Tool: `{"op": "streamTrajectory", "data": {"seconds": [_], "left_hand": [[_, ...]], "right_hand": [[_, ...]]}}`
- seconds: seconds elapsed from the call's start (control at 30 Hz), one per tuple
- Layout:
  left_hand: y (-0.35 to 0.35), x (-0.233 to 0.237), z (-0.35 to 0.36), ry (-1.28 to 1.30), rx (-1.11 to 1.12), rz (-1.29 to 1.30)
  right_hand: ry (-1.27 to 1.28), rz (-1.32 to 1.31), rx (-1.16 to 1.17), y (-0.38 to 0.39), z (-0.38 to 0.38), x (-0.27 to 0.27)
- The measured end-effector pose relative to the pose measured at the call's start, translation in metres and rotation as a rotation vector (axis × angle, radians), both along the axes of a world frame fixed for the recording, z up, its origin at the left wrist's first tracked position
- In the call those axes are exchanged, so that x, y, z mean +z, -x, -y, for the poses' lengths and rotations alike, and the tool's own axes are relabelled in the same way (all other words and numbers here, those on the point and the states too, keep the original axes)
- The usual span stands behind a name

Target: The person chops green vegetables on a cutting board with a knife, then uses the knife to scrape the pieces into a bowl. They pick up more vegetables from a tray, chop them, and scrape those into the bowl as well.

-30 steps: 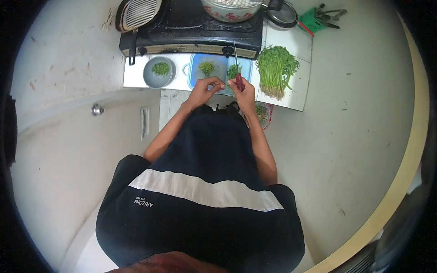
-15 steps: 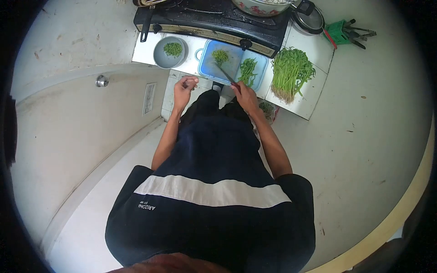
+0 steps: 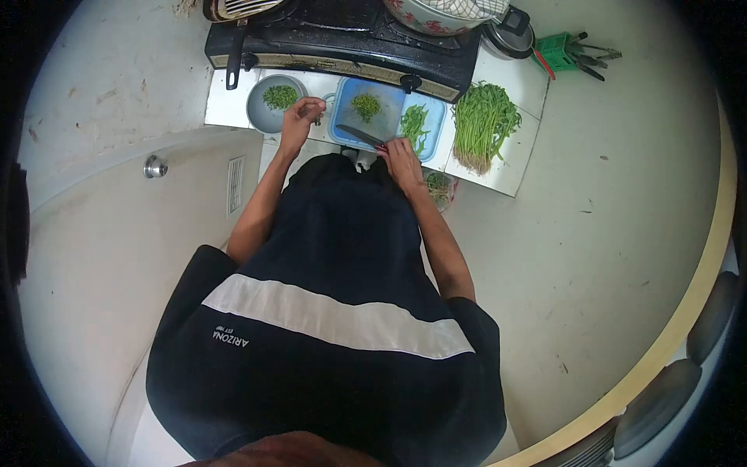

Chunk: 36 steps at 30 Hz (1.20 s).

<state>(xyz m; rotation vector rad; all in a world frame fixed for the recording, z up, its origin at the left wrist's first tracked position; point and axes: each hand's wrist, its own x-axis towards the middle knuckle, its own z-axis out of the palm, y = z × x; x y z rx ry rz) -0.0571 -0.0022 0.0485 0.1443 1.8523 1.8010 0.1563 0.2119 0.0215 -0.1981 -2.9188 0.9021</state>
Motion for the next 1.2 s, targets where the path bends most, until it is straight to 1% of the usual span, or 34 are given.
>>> {"op": "streamTrajectory", "data": {"seconds": [0.1, 0.2, 0.27, 0.33, 0.53, 0.6, 0.7, 0.83, 0.97, 1.03, 1.07, 1.13, 1.2], "left_hand": [[0.009, 0.001, -0.006, 0.014, -0.053, 0.01], [0.016, -0.005, -0.011, -0.016, -0.075, 0.015], [0.019, -0.008, -0.012, -0.041, -0.071, 0.024], [0.023, -0.012, -0.011, -0.051, -0.117, 0.011], [0.028, -0.008, -0.011, -0.004, -0.128, 0.028], [0.029, -0.007, -0.009, -0.003, -0.121, 0.027], [0.027, -0.009, -0.007, -0.004, -0.111, 0.031], [0.024, -0.013, -0.003, -0.028, -0.078, 0.032], [0.023, -0.015, 0.002, -0.046, -0.079, 0.058], [0.022, -0.015, 0.002, -0.024, -0.077, 0.065], [0.022, -0.016, 0.002, -0.027, -0.078, 0.064], [0.021, -0.013, 0.002, -0.023, -0.08, 0.05], [0.022, -0.011, 0.002, -0.027, -0.079, 0.047]], "right_hand": [[-0.084, 0.037, -0.04, -0.004, 0.003, 0.001], [-0.084, 0.095, -0.059, 0.002, 0.0, 0.0], [-0.109, 0.09, -0.08, 0.01, -0.003, -0.003], [-0.142, 0.089, -0.09, 0.019, -0.009, -0.002], [-0.128, 0.035, -0.116, 0.037, -0.016, 0.008], [-0.06, 0.069, -0.147, 0.038, -0.018, 0.013], [-0.023, 0.063, -0.196, 0.04, -0.021, 0.019], [0.059, 0.029, -0.193, 0.035, -0.031, 0.027], [-0.013, 0.041, -0.163, 0.023, -0.044, 0.027], [-0.131, 0.117, -0.101, 0.016, -0.049, 0.024], [-0.134, 0.116, -0.103, 0.013, -0.052, 0.022], [-0.221, 0.097, -0.044, 0.008, -0.057, 0.015], [-0.218, 0.111, -0.027, 0.006, -0.063, 0.01]]}}
